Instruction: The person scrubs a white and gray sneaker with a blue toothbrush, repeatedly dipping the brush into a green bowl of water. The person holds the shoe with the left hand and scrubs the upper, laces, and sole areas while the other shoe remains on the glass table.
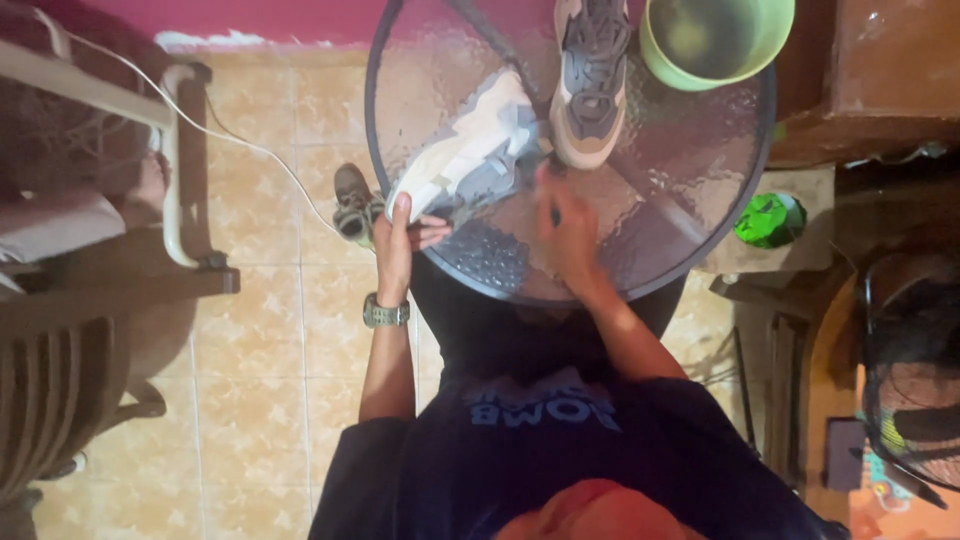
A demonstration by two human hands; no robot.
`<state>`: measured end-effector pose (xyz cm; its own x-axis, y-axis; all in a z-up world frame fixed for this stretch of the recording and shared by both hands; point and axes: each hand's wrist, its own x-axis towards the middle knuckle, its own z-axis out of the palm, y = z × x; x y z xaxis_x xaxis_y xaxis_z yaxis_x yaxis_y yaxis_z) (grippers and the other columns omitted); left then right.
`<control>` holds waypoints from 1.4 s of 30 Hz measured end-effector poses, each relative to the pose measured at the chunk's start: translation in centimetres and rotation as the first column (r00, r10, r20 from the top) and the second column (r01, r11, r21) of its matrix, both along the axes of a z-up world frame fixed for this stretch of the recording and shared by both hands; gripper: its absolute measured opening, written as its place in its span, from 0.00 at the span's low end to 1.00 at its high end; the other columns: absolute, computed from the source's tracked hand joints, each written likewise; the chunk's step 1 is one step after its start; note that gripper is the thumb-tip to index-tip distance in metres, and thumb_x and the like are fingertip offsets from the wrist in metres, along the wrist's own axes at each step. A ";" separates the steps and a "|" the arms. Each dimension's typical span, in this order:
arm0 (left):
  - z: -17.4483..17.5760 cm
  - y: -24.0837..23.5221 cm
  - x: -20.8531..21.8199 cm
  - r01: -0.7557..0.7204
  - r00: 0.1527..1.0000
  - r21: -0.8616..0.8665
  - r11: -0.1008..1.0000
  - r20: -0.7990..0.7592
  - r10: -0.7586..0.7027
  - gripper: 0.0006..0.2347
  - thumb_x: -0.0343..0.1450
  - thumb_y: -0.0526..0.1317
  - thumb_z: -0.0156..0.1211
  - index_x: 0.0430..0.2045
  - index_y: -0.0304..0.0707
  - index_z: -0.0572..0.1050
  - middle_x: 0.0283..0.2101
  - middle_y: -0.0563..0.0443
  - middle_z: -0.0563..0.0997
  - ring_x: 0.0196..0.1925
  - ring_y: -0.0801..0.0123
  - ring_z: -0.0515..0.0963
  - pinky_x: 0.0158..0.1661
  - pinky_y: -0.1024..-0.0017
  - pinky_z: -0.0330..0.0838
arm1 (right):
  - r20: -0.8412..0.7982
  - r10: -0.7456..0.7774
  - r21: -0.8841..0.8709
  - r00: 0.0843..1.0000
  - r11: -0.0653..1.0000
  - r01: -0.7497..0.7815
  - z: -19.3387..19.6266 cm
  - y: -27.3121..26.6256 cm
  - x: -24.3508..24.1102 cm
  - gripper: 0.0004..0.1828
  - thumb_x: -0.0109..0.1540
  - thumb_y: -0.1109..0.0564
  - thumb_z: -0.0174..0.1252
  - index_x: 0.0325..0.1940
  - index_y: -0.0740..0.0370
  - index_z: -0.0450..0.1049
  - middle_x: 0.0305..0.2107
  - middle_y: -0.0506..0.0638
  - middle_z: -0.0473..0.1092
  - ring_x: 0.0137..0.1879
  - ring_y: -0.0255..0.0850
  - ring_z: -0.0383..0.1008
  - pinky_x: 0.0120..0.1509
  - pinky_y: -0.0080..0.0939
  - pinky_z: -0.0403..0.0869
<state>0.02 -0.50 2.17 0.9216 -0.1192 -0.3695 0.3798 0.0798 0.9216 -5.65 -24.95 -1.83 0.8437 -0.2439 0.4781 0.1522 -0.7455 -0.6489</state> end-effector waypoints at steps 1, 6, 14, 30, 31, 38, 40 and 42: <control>0.5 0.0 0.1 0.010 1.000 0.003 1.000 0.003 -0.010 0.30 0.77 0.60 0.44 0.48 0.21 0.64 0.35 0.21 0.81 0.38 0.43 0.86 0.41 0.55 0.81 | 0.003 -0.010 0.003 1.000 1.000 0.010 0.0 -0.3 0.1 0.12 0.66 0.64 0.61 0.54 0.66 0.81 0.41 0.61 0.80 0.46 0.53 0.82 0.54 0.51 0.77; 1.2 -0.5 0.0 0.032 0.999 0.016 0.999 0.005 -0.032 0.30 0.77 0.60 0.43 0.49 0.21 0.64 0.35 0.21 0.81 0.38 0.43 0.86 0.41 0.55 0.81 | 0.007 -0.021 0.056 1.000 0.998 0.020 -0.4 -0.8 0.4 0.12 0.66 0.59 0.62 0.54 0.59 0.82 0.41 0.56 0.81 0.47 0.51 0.82 0.55 0.47 0.77; 1.1 -0.6 -0.1 -0.003 1.000 0.002 1.000 -0.006 0.003 0.28 0.77 0.60 0.43 0.49 0.23 0.63 0.35 0.22 0.81 0.38 0.43 0.86 0.41 0.56 0.82 | 0.013 0.053 0.109 0.999 0.993 -0.054 -0.5 -0.1 0.9 0.13 0.66 0.58 0.62 0.55 0.54 0.82 0.42 0.50 0.81 0.49 0.43 0.82 0.56 0.40 0.77; 0.0 -1.2 -0.6 -0.054 0.999 0.007 0.999 -0.006 0.054 0.28 0.77 0.58 0.46 0.51 0.22 0.60 0.37 0.20 0.80 0.39 0.42 0.85 0.44 0.56 0.81 | -0.079 0.017 -0.009 0.997 1.000 -0.018 -0.5 1.1 0.0 0.14 0.65 0.54 0.63 0.55 0.43 0.82 0.40 0.42 0.82 0.45 0.38 0.83 0.53 0.38 0.78; 0.4 -1.4 -0.7 -0.043 0.999 0.009 0.999 -0.007 0.044 0.28 0.77 0.58 0.46 0.51 0.22 0.60 0.37 0.20 0.80 0.39 0.42 0.85 0.44 0.56 0.81 | -0.081 0.007 -0.006 0.997 1.000 -0.008 0.4 0.2 0.5 0.14 0.65 0.54 0.63 0.55 0.43 0.82 0.40 0.42 0.82 0.45 0.38 0.83 0.53 0.38 0.78; 1.3 -2.4 -1.9 -0.203 0.972 0.109 0.973 0.144 0.186 0.14 0.78 0.45 0.53 0.46 0.30 0.65 0.38 0.35 0.76 0.30 0.48 0.86 0.33 0.63 0.86 | -0.045 0.058 0.056 0.997 0.997 -0.055 2.2 -0.3 -0.8 0.09 0.65 0.57 0.62 0.50 0.54 0.83 0.37 0.52 0.81 0.44 0.47 0.83 0.50 0.45 0.79; 1.2 -2.5 -1.6 -0.192 0.970 0.110 0.975 0.175 0.171 0.14 0.77 0.44 0.55 0.44 0.29 0.67 0.38 0.35 0.75 0.27 0.48 0.86 0.31 0.64 0.86 | -0.045 0.048 0.040 0.998 0.998 -0.046 2.2 -1.2 -0.5 0.08 0.65 0.59 0.63 0.48 0.58 0.82 0.36 0.55 0.81 0.44 0.50 0.82 0.50 0.48 0.79; 0.7 -2.2 -1.6 -0.316 0.861 0.438 0.842 0.504 0.060 0.29 0.61 0.42 0.81 0.51 0.25 0.74 0.44 0.29 0.74 0.50 0.43 0.79 0.53 0.53 0.71 | -0.015 -0.022 -0.053 1.000 0.998 0.021 1.3 -2.1 0.0 0.10 0.66 0.60 0.61 0.51 0.60 0.82 0.39 0.55 0.80 0.45 0.49 0.82 0.53 0.51 0.77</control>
<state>-1.55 -2.67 2.86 0.9785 0.1537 0.1377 -0.0648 -0.4046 0.9122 -5.61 -27.05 -0.57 0.8462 -0.2370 0.4773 0.1255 -0.7818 -0.6107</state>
